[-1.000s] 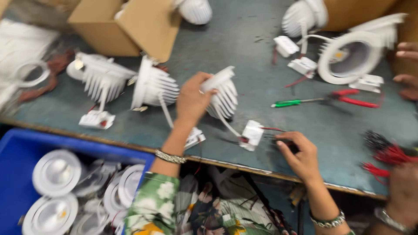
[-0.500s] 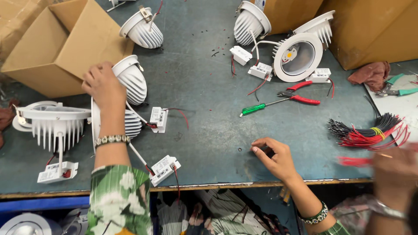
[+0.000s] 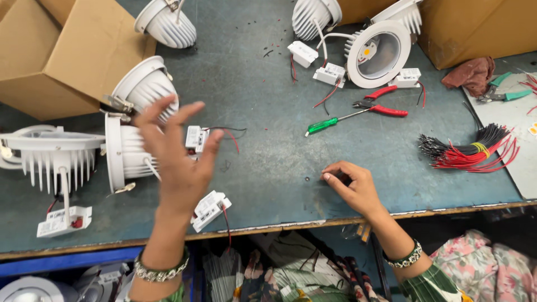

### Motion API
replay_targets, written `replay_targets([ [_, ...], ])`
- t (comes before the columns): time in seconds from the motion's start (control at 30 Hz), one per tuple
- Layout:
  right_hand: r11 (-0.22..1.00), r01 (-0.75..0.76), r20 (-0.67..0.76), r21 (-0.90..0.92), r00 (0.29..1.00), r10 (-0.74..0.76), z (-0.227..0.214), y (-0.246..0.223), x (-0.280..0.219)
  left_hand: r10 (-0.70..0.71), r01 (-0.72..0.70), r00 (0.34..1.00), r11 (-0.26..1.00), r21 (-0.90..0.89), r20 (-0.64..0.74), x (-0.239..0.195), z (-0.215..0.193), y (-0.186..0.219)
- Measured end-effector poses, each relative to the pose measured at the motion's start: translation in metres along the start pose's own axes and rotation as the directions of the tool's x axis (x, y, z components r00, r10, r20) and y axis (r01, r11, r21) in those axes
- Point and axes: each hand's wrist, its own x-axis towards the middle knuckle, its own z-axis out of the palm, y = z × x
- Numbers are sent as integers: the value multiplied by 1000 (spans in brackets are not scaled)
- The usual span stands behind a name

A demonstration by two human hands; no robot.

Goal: The person assembles LED downlight fixtures by inserting the LED module into the housing, fitting the trim ring, and connecting the driver wires using a screwdriver. Completed units are placed into a blue crate.

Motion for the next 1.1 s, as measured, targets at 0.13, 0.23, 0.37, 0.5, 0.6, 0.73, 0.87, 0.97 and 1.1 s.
replay_targets([
  [0.13,1000,2,-9,9,1000,-2,0,0,-2,114,-104,969,993,55,-221,-15,-57,42],
  [0.23,1000,11,-20,20,1000,-11,4,1,-2,206,-170,929,975,139,-308,-34,-71,53],
  [0.37,999,23,-20,28,1000,-22,4,12,-5,211,-178,969,957,231,-125,-62,-38,31],
  [0.5,994,-11,30,107,1000,8,4,15,0,45,-56,998,972,228,53,-98,-1,-14],
  [0.6,984,-68,166,165,985,40,10,-5,21,-57,46,996,986,159,64,-122,9,-47],
  [0.73,936,353,269,-1,901,-340,37,-56,81,-102,100,994,993,55,40,-135,11,-61],
  [0.87,870,451,293,-200,875,-386,106,-81,168,-117,117,992,993,12,44,-132,7,-59],
  [0.97,905,399,240,-148,902,-359,160,-78,261,-116,116,991,993,7,67,-130,4,-59],
  [1.1,955,271,46,-124,963,-267,203,-71,356,-176,182,978,982,-45,110,-126,1,-62],
])
